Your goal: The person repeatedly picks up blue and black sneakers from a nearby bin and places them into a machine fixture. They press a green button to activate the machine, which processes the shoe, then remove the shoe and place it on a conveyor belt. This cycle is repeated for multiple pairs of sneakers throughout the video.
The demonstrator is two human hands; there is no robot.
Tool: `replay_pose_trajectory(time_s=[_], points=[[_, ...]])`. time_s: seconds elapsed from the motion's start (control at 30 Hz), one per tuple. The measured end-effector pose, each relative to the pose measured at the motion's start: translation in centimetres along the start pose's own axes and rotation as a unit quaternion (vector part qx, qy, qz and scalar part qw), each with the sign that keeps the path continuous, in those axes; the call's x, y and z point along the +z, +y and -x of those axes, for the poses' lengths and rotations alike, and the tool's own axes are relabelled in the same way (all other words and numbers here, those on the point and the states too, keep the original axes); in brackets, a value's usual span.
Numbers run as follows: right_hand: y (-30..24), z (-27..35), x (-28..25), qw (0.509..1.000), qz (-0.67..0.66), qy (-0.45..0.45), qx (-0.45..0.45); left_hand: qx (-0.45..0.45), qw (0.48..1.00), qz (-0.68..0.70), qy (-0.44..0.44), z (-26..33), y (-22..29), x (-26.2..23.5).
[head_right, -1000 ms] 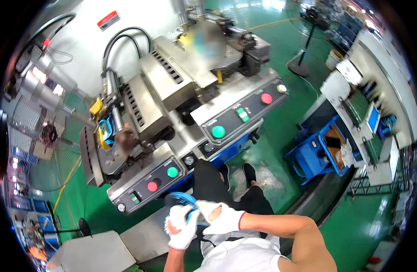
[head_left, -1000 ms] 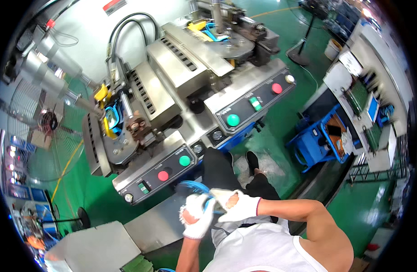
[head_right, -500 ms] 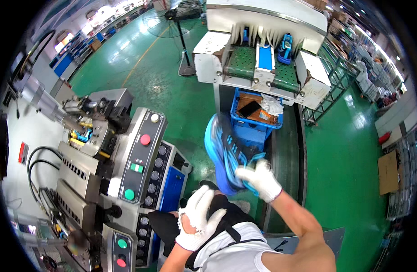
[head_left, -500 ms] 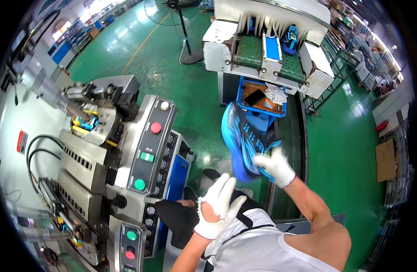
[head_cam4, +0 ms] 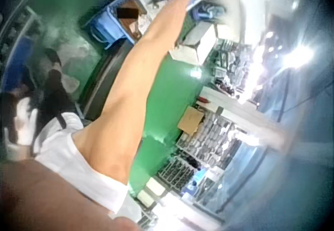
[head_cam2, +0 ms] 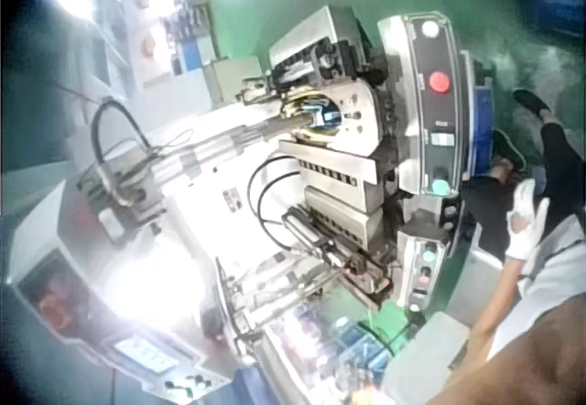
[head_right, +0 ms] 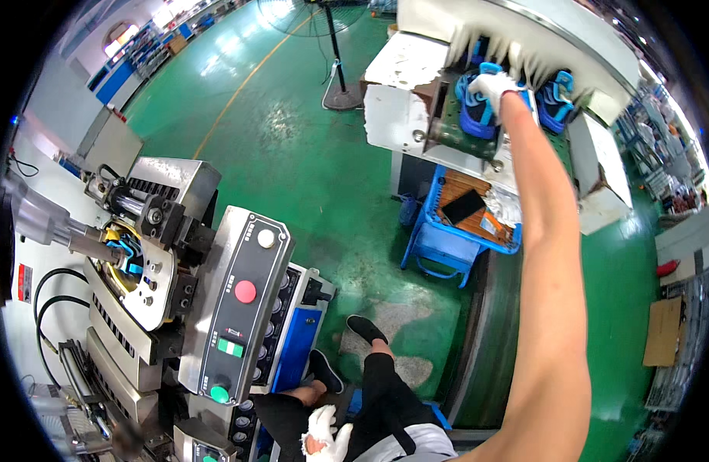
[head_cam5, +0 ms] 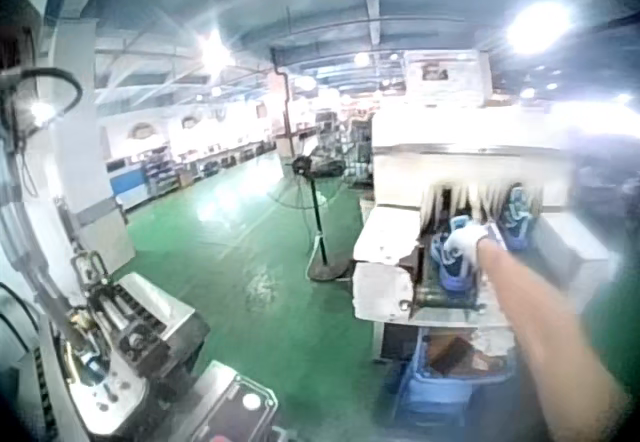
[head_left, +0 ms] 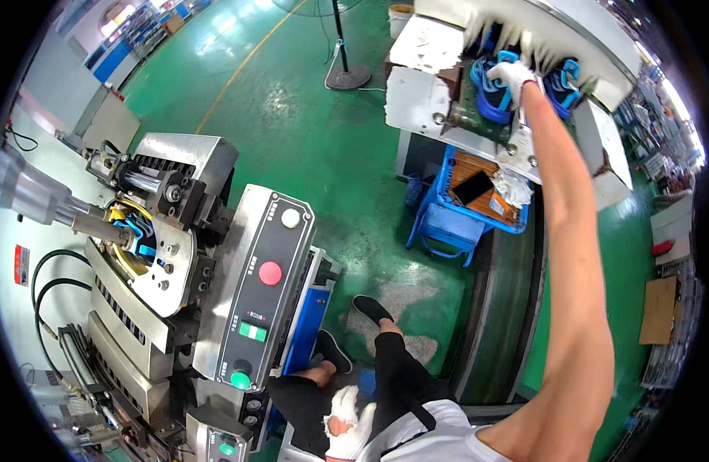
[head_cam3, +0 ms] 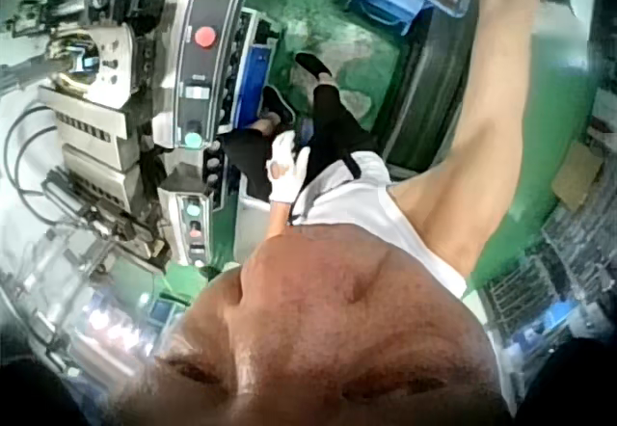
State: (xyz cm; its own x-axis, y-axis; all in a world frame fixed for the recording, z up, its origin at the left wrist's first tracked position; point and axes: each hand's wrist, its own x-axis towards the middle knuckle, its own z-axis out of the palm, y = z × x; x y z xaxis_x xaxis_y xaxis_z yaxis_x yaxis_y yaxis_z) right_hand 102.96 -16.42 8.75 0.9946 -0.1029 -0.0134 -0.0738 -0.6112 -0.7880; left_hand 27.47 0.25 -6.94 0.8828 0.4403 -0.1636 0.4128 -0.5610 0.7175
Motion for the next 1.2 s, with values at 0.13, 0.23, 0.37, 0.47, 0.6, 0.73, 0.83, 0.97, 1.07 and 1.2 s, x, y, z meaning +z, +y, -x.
replay_pose_trajectory(time_s=[0.13,0.23,0.37,0.47,0.6,0.73,0.83,0.97,1.07,1.2], points=[[-3.3,-0.5,1.1,0.999,-0.006,-0.022,0.043,-0.088,0.996,-0.008,0.030,1.2,-0.9,0.2],[-1.1,-3.6,-0.3,0.999,-0.037,0.006,-0.038,-0.086,0.996,-0.006,0.009,0.3,-0.3,-0.2],[0.8,2.9,0.7,0.957,-0.231,0.104,-0.141,-0.055,0.998,-0.021,-0.037,-0.6,1.5,-2.7],[3.7,15.2,1.8,0.928,-0.259,0.179,-0.198,-0.010,1.000,-0.003,-0.011,0.1,0.7,-3.7],[10.5,33.7,5.2,0.935,-0.291,-0.073,-0.190,-0.062,0.998,-0.009,-0.019,2.4,1.1,-5.3],[11.7,45.2,6.3,0.932,-0.198,-0.273,-0.133,-0.051,0.996,0.076,0.020,4.8,-0.1,-4.8],[11.3,51.8,9.9,0.849,-0.272,-0.443,-0.090,-0.075,0.991,0.092,0.067,7.6,-1.8,-4.3],[8.1,60.7,12.5,0.725,-0.291,-0.623,0.029,-0.136,0.976,0.122,0.119,11.5,-3.4,-4.5],[5.6,66.6,13.6,0.694,-0.198,-0.692,0.003,-0.157,0.960,0.052,0.225,15.2,-3.4,-4.2],[5.5,74.5,16.6,0.623,-0.106,-0.775,0.025,-0.204,0.885,0.103,0.405,23.4,-4.8,-1.8]])
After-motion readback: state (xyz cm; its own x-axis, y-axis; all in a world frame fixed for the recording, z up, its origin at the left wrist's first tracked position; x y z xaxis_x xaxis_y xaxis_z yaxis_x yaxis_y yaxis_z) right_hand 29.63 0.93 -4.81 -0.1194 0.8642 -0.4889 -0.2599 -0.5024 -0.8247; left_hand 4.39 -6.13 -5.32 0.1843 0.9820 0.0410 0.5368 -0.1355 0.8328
